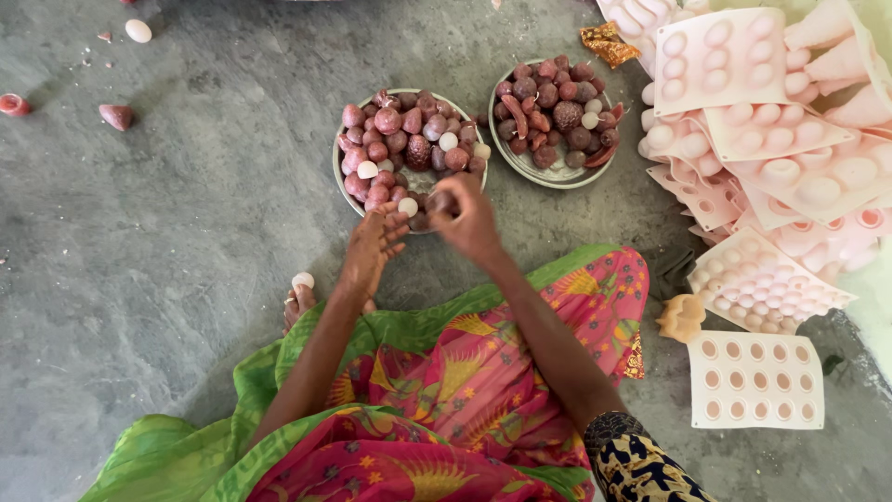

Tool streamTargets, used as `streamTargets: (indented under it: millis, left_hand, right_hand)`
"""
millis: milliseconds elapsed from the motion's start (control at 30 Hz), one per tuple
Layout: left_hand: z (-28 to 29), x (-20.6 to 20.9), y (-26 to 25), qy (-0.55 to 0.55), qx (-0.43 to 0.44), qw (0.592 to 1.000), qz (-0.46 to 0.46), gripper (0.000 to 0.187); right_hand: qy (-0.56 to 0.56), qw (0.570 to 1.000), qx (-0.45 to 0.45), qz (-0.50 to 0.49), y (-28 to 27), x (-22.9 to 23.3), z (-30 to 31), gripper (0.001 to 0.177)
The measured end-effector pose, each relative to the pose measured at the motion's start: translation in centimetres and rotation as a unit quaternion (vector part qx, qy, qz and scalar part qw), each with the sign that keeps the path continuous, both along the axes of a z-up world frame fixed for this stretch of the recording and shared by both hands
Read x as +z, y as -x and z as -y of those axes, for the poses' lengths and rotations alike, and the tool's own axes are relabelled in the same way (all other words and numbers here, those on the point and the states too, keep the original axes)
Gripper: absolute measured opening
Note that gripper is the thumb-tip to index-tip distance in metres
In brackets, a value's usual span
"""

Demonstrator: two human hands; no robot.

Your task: The person sits on the floor and assembles small red candles by inserting white wicks into the hollow bases of the candle bodies. The person picks up candle bodies and wicks from a metal tray, inserts the wicks, and places the assembled candles into a second tray.

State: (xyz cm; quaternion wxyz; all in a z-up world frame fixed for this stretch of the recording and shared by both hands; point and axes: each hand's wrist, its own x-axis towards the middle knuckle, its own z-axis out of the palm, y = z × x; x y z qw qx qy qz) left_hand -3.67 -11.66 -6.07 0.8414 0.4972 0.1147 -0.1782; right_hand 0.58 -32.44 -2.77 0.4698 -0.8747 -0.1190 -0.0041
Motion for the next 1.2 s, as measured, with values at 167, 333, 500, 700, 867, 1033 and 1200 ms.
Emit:
streamTargets:
  millis: [167, 333, 500, 700, 867, 1033, 1200]
  left_hand:
    - [-1.9, -0.7, -1.0, 0.008, 0.059, 0.998, -0.03, 0.043]
    - [-2.6, -1.5, -1.3, 0.025, 0.075, 0.996, -0.03, 0.04]
    - [-2.7, -1.2, -1.3, 0.047, 0.078, 0.995, -0.027, 0.037]
    - [-3.2, -0.7, -1.7, 0.038, 0.091, 0.995, -0.034, 0.033]
    - [-4.5, -0.6, -2.2, 0.05, 0.116, 0.992, 0.002, 0.03]
    - [-7.9, -1.2, -3.2, -0.16, 0.122, 0.977, 0.069, 0.028]
    - [-12.4, -2.4, -1.6, -0.688, -0.085, 0.711, 0.117, 0.033]
  right_hand:
    - [0.002, 0.986, -0.152, 0.072, -2.9, -2.2, 6.7, 0.034]
    - [-0.011, 0.981, -0.195, -0.007, -3.3, -4.7, 8.3, 0.039]
    - [-0.043, 0.982, -0.17, 0.072, -3.2, -3.9, 6.5, 0.041]
    - [0.016, 0.984, -0.121, 0.133, -2.0, -2.1, 4.7, 0.044]
    - [0.074, 0.986, -0.104, 0.106, -2.1, -2.8, 5.4, 0.04]
    - [0.078, 0.99, -0.091, 0.068, -3.0, -5.5, 7.2, 0.044]
    - [0.069, 0.989, -0.089, 0.096, -3.9, -7.5, 8.4, 0.041]
